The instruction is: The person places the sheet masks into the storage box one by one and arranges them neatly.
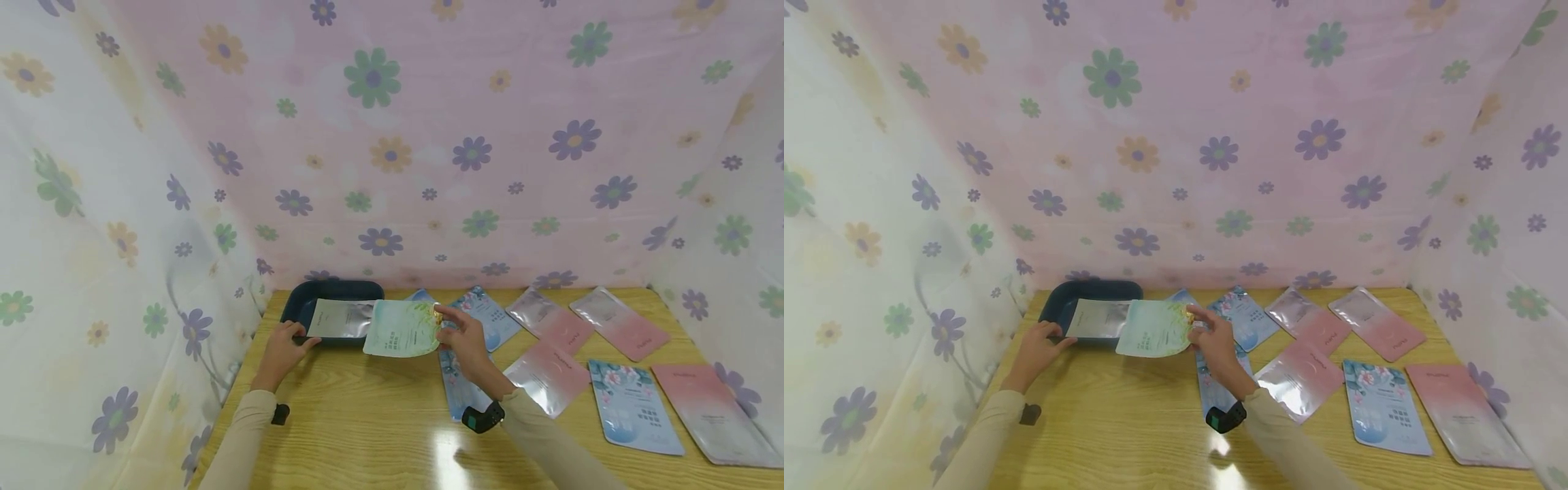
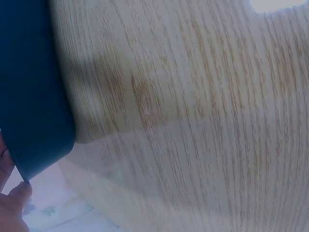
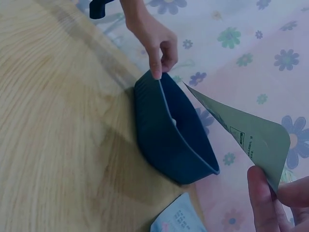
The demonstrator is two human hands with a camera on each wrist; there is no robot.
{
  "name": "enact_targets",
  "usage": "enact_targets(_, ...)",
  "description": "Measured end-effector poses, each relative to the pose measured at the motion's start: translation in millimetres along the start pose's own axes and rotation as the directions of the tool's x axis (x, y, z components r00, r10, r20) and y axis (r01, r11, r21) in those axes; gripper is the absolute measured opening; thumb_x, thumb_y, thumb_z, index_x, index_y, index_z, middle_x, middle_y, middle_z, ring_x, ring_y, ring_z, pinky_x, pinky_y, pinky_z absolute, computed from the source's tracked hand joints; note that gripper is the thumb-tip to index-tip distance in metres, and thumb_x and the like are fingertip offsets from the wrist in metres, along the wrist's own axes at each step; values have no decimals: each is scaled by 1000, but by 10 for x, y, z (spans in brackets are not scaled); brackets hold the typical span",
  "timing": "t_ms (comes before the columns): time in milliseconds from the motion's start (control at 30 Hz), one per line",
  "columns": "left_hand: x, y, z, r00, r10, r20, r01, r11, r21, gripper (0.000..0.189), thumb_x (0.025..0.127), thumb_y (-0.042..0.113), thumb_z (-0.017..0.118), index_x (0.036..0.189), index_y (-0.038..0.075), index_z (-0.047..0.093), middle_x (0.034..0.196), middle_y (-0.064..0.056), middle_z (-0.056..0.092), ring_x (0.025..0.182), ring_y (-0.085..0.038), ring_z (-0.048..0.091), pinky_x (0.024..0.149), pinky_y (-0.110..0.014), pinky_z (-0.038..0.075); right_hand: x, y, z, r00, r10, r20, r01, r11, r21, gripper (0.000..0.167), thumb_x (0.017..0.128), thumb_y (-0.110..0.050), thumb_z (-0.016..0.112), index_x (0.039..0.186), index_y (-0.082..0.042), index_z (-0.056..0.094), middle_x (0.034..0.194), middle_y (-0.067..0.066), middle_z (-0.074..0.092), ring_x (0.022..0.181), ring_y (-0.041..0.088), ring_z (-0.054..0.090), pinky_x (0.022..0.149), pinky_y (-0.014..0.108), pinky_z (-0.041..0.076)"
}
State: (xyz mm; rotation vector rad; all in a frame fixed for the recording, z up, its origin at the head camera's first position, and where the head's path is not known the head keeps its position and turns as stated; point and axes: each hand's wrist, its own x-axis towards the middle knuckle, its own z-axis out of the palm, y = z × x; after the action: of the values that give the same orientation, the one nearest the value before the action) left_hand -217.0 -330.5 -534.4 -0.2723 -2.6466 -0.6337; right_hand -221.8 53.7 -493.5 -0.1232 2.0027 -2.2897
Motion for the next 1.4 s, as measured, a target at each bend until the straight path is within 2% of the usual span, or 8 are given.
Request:
enact_targets(267,-19,-31,4,1000,6,-20,-6,1000,-6,32,71,22,84,73,2,59,73,-11,51,69,-21,41,65,-39,39,169,-57,146,1000,-16,15,16,1000,10,48,87,13,54,131,-7,55,129,18,45,67,16,59,61,37,53)
enact_targets(567,-38,-64,24,1000,14,-18,-14,1000,-24,33,72,23,84,74,3,58,76,-12,52,71,-21,40,66,-40,39,373,-51,379,997,-38,70,36,999,26,49,87,13,52,130,-10,55,128,16,45,71,21,58,73,54,51)
enact_targets(800,-49,-64,55,1000,0,-9,0,1000,-16,32,72,24,83,74,5,58,76,-12,52,70,-21,40,66,-39,39,506,-79,586,997,-35,73,34,999,8,51,84,16,51,131,-5,55,130,20,44,68,28,53,62,40,53)
enact_targets(1000,-24,-63,46,1000,7,-16,-7,1000,-26,32,72,24,84,74,4,59,75,-12,51,70,-20,39,65,-39,39,681,-35,766,998,-33,54,34,999,-23,52,82,16,49,128,-8,57,129,17,47,48,15,38,56,34,51)
enact_targets(1100,-14,-78,40,1000,2,-24,-3,1000,-14,32,71,23,84,74,4,59,75,-12,52,70,-19,39,65,-38,40,756,1,880,998,-46,46,48,998,-29,53,80,17,49,126,-5,58,126,19,50,44,14,36,55,35,50)
enact_targets(1233,-5,-63,23,1000,-9,-9,9,1000,0,31,72,25,84,74,6,59,76,-10,52,71,-19,40,66,-38,40,841,83,1012,998,-45,54,45,999,6,54,78,20,48,126,-2,58,122,21,49,49,20,45,58,42,53)
enact_targets(1400,7,-15,5,999,-29,34,29,999,-18,31,75,27,82,78,4,61,78,-11,53,73,-22,42,68,-40,41,918,176,1134,998,-14,53,13,1000,24,55,78,21,48,127,0,57,120,23,47,56,26,49,58,42,53)
